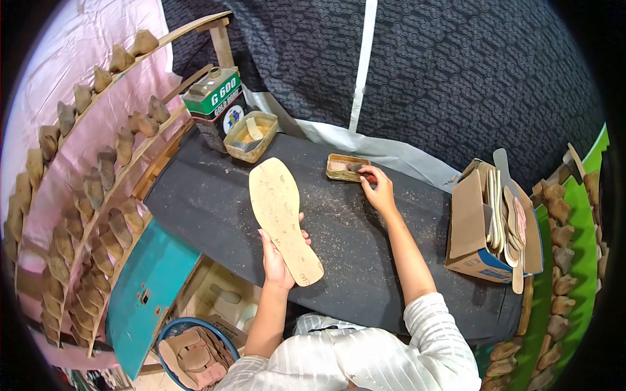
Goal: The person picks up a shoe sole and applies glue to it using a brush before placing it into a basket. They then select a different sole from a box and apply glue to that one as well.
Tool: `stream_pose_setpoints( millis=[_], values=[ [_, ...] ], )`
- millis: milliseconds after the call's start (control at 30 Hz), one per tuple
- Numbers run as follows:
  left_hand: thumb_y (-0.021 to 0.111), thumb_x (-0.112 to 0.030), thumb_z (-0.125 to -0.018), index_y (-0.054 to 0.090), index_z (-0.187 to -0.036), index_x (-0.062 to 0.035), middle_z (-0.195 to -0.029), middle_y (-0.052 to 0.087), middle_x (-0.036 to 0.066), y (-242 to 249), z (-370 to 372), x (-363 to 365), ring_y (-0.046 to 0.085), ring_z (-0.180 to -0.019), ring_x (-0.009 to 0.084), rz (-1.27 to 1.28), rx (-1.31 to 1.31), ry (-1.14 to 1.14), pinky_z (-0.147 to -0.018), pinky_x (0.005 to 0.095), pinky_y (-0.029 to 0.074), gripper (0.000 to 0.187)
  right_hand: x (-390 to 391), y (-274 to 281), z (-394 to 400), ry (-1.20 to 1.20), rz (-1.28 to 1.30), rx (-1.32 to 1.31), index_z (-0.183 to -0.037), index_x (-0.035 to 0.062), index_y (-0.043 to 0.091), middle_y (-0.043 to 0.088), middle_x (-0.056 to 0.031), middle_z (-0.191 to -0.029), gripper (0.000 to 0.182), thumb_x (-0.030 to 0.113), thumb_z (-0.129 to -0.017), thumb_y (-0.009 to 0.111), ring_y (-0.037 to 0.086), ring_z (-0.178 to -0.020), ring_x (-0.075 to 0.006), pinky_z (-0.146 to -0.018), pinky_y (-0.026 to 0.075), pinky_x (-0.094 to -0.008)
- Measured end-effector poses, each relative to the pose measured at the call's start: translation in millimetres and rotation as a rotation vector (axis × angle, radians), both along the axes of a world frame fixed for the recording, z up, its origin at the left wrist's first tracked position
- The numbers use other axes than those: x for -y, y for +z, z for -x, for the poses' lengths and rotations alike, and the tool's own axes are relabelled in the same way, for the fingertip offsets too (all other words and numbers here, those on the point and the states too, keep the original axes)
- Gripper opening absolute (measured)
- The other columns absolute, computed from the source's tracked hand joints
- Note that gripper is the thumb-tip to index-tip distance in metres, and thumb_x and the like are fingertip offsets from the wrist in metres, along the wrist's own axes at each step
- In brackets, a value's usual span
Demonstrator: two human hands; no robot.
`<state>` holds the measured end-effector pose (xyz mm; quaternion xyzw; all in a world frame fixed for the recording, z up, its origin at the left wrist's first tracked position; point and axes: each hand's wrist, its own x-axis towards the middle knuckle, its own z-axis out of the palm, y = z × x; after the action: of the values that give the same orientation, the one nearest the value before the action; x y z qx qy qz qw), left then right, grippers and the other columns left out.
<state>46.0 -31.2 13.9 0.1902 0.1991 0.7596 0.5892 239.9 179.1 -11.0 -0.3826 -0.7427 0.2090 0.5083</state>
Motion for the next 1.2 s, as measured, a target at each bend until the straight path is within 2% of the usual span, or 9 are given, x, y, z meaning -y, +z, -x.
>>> stream_pose_setpoints(
  millis=[267,367,433,533,600,667,800,1100,1200],
  values=[
    [0.017,-0.059,-0.092,0.035,-0.135,-0.0057,-0.124,0.051,0.014,-3,0,10,0.058,-0.084,0.0196,-0.007,-0.002,-0.019,-0.074,0.0341,0.052,0.070,21,6,-1,-0.025,0.074,0.068,-0.105,0.0081,0.057,0.053,-0.0089,-0.111,0.028,0.009,-0.079,0.065,0.058,-0.095,-0.0197,-0.073,0.049,-0.0276],
    [0.018,-0.059,-0.092,0.035,-0.135,-0.0055,-0.123,0.051,0.014,-3,0,13,0.058,-0.083,0.0201,-0.027,0.015,-0.038,-0.074,0.0344,0.052,0.070,32,13,1,-0.069,0.027,0.065,-0.107,0.0088,0.055,0.051,-0.0111,-0.113,0.033,0.011,-0.077,0.067,0.055,-0.098,-0.0241,-0.076,0.049,-0.0303],
    [0.018,-0.059,-0.092,0.035,-0.134,-0.0056,-0.123,0.052,0.014,-1,-1,17,0.058,-0.083,0.0203,-0.028,0.035,-0.043,-0.074,0.0345,0.052,0.070,47,29,1,-0.361,-0.234,0.353,-0.105,0.0084,0.056,0.050,-0.0150,-0.115,0.033,0.015,-0.075,0.068,0.050,-0.104,-0.0301,-0.085,0.045,-0.0384],
    [0.019,-0.059,-0.092,0.036,-0.134,-0.0053,-0.121,0.052,0.014,0,0,25,0.058,-0.083,0.0206,-0.007,0.047,-0.045,-0.075,0.0345,0.052,0.070,80,58,13,-0.297,-0.239,0.178,-0.105,0.0083,0.057,0.050,-0.0148,-0.116,0.033,0.018,-0.075,0.067,0.046,-0.108,-0.0329,-0.091,0.040,-0.0412],
    [0.019,-0.059,-0.092,0.037,-0.133,-0.0051,-0.120,0.053,0.014,-3,1,34,0.058,-0.082,0.0208,0.016,0.041,-0.042,-0.075,0.0345,0.051,0.070,108,67,28,-0.186,-0.289,0.123,-0.104,0.0072,0.059,0.058,-0.0139,-0.105,0.032,0.020,-0.076,0.067,0.053,-0.101,-0.0291,-0.085,0.045,-0.0356],
    [0.020,-0.060,-0.092,0.040,-0.130,-0.0038,-0.116,0.054,0.013,-6,3,46,0.058,-0.083,0.0206,0.012,0.032,-0.054,-0.076,0.0343,0.051,0.070,145,71,51,0.119,0.136,-0.057,-0.108,0.0054,0.058,0.062,-0.0090,-0.104,0.031,0.017,-0.081,0.066,0.058,-0.095,-0.0188,-0.085,0.045,-0.0299],
    [0.020,-0.059,-0.092,0.043,-0.126,-0.0025,-0.113,0.056,0.013,-14,7,79,0.059,-0.084,0.0205,0.034,0.029,-0.052,-0.076,0.0342,0.051,0.070,188,50,87,0.568,0.687,-0.267,-0.110,-0.0017,0.057,0.063,-0.0074,-0.099,0.035,0.022,-0.085,0.065,0.058,-0.085,-0.0119,-0.074,0.047,-0.0274],
    [0.025,-0.055,-0.093,0.044,-0.124,-0.0012,-0.113,0.056,0.014,-21,16,192,0.061,-0.089,0.0226,0.125,0.009,-0.009,-0.080,0.0361,0.051,0.065,291,55,111,0.603,0.913,-0.348,-0.092,-0.0019,0.064,0.064,-0.0030,-0.074,0.021,0.016,-0.081,0.068,0.055,-0.065,-0.0078,-0.062,0.044,-0.0225],
    [0.038,-0.042,-0.096,0.043,-0.125,0.0002,-0.114,0.056,0.014,-18,16,234,0.061,-0.092,0.0228,0.184,-0.022,0.072,-0.081,0.0349,0.051,0.052,326,48,111,0.567,0.899,-0.362,-0.090,-0.0007,0.064,0.064,-0.0024,-0.073,0.018,0.015,-0.082,0.067,0.055,-0.063,-0.0061,-0.061,0.044,-0.0210]
  ],
)
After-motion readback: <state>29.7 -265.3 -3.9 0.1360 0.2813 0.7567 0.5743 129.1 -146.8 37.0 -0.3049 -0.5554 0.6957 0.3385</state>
